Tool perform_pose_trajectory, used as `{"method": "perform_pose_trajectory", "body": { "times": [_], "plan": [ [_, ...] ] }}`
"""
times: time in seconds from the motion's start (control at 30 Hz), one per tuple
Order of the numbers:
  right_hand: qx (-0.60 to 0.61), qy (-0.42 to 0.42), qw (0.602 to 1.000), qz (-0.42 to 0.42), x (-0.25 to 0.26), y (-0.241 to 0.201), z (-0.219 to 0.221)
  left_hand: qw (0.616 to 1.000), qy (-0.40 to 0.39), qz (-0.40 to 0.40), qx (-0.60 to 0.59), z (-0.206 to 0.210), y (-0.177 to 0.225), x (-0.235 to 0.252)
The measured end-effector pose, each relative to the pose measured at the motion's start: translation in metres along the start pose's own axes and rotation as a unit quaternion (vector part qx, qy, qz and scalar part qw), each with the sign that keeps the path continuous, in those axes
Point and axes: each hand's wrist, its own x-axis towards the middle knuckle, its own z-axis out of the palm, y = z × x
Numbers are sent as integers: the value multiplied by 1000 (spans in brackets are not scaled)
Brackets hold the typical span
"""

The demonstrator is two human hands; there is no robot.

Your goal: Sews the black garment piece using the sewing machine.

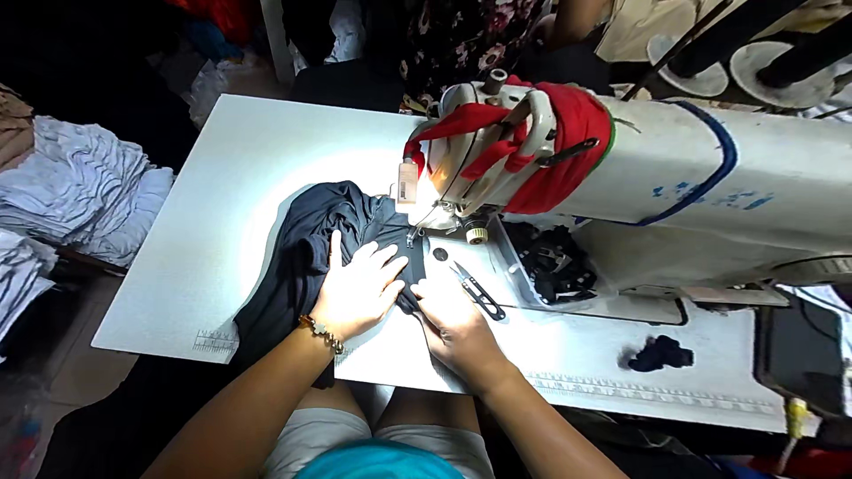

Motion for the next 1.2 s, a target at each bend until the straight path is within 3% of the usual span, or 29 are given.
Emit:
{"method": "perform_pose_trajectory", "body": {
  "times": [0.2, 0.33, 0.6, 1.2],
  "plan": [
    [-4, 7, 1000, 11, 14, 6, 7, 1000, -1, -1, 5, -2, -9, 15],
    [-15, -6, 1000, 6, 12, 4, 5, 993, 67, 99, 8, 0, -6, 3],
    [-42, 13, 999, -13, 4, 4, 6, 1000, 0, 12, 21, -2, 8, -12],
    [-25, 10, 999, 34, 40, 18, 18, 999, -29, -19, 14, -6, -10, 23]
  ]
}}
